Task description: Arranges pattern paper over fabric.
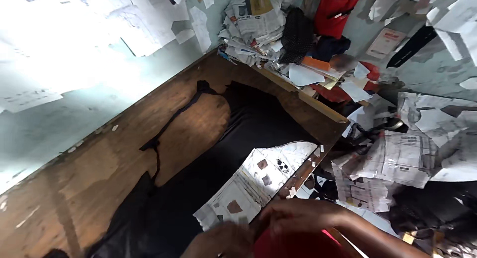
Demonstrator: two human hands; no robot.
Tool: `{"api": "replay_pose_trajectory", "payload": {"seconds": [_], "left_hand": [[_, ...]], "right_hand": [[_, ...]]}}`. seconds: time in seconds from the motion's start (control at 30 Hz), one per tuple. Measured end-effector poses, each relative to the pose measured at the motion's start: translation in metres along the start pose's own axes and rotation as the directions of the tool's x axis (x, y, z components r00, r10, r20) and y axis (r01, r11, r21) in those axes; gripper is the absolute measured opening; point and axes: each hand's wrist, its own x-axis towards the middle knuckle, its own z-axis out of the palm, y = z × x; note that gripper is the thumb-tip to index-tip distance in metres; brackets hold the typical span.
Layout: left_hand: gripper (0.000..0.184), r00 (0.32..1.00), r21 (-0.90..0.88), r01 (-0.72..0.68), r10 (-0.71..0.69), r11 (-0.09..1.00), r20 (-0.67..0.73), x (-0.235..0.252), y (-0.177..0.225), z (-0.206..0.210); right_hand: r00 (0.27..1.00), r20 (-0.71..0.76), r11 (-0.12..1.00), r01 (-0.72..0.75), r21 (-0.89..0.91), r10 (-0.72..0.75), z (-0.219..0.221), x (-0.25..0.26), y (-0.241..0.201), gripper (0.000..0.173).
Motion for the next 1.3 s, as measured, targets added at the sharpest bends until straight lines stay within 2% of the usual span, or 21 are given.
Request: {"api": "replay_pose_trajectory", "payload": {"seconds": [0.07,0.13,0.2,0.27,0.33,0.43,0.5,0.57,0.6,0.67,0.73,0.8,0.9,0.97,1.07,1.17,1.3], "left_hand": [[0.012,0.996,0.044,-0.038,0.041,0.998,-0.081,0.025,-0.030,0.019],[0.009,0.994,0.015,-0.066,0.067,0.998,-0.082,0.043,-0.056,0.039],[0.010,0.999,0.023,-0.018,0.019,1.000,-0.049,0.054,-0.080,0.054],[0.014,0.995,0.082,0.094,-0.095,0.992,0.000,0.058,-0.109,0.064],[0.017,0.976,0.071,0.200,-0.205,0.977,0.073,0.057,-0.134,0.072],[0.024,0.967,-0.135,0.229,-0.209,0.964,0.147,0.055,-0.163,0.080],[0.027,0.971,-0.338,0.221,-0.238,0.915,-0.007,0.057,-0.175,0.080],[0.024,0.920,-0.386,0.248,-0.341,0.888,-0.193,0.067,-0.182,0.074],[0.027,0.894,-0.312,0.293,-0.374,0.904,-0.245,0.074,-0.185,0.072],[0.034,0.878,0.029,0.424,-0.403,0.905,-0.259,0.089,-0.190,0.074],[0.039,0.915,0.399,0.397,-0.319,0.826,-0.248,0.101,-0.202,0.087],[0.038,0.948,0.555,0.306,-0.192,0.774,-0.256,0.108,-0.217,0.101],[0.046,0.957,0.614,0.251,-0.094,0.748,-0.276,0.112,-0.235,0.112],[0.052,0.952,0.662,0.235,-0.032,0.712,-0.303,0.114,-0.242,0.114],[0.056,0.936,0.682,0.274,-0.025,0.678,-0.351,0.116,-0.249,0.115],[0.056,0.909,0.669,0.320,-0.017,0.671,-0.417,0.117,-0.251,0.115],[0.054,0.897,0.680,0.329,0.009,0.655,-0.442,0.120,-0.252,0.116]], "right_hand": [[0.993,-0.076,0.974,-0.068,0.217,0.086,0.002,0.019,0.016,0.050],[0.964,-0.217,0.891,-0.044,0.452,0.157,-0.001,0.034,0.027,0.057],[0.921,-0.338,0.785,0.062,0.617,0.192,-0.015,0.043,0.031,0.051],[0.818,-0.483,0.717,0.131,0.685,0.312,-0.034,0.051,0.025,0.040],[0.718,-0.599,0.730,0.188,0.657,0.354,-0.051,0.054,0.027,0.035],[0.629,-0.742,0.906,0.137,0.400,0.232,-0.066,0.052,0.048,0.036],[0.621,-0.769,0.973,0.042,0.226,0.152,-0.070,0.049,0.063,0.037],[0.639,-0.758,0.991,-0.073,0.112,0.133,-0.065,0.045,0.069,0.038],[0.666,-0.733,0.989,-0.122,0.079,0.141,-0.062,0.041,0.072,0.039],[0.712,-0.671,0.975,-0.205,0.084,0.208,-0.056,0.032,0.083,0.038],[0.719,-0.616,0.942,-0.307,0.132,0.321,-0.053,0.019,0.099,0.038],[0.680,-0.587,0.887,-0.433,0.163,0.440,-0.047,0.005,0.116,0.040],[0.592,-0.641,0.831,-0.540,0.135,0.489,-0.036,-0.011,0.136,0.039],[0.538,-0.698,0.823,-0.552,0.133,0.473,-0.031,-0.012,0.139,0.039],[0.477,-0.764,0.836,-0.529,0.146,0.435,-0.027,-0.003,0.137,0.039],[0.449,-0.793,0.865,-0.468,0.184,0.412,-0.026,0.008,0.131,0.037],[0.460,-0.791,0.860,-0.486,0.156,0.403,-0.032,0.021,0.128,0.037]]}}
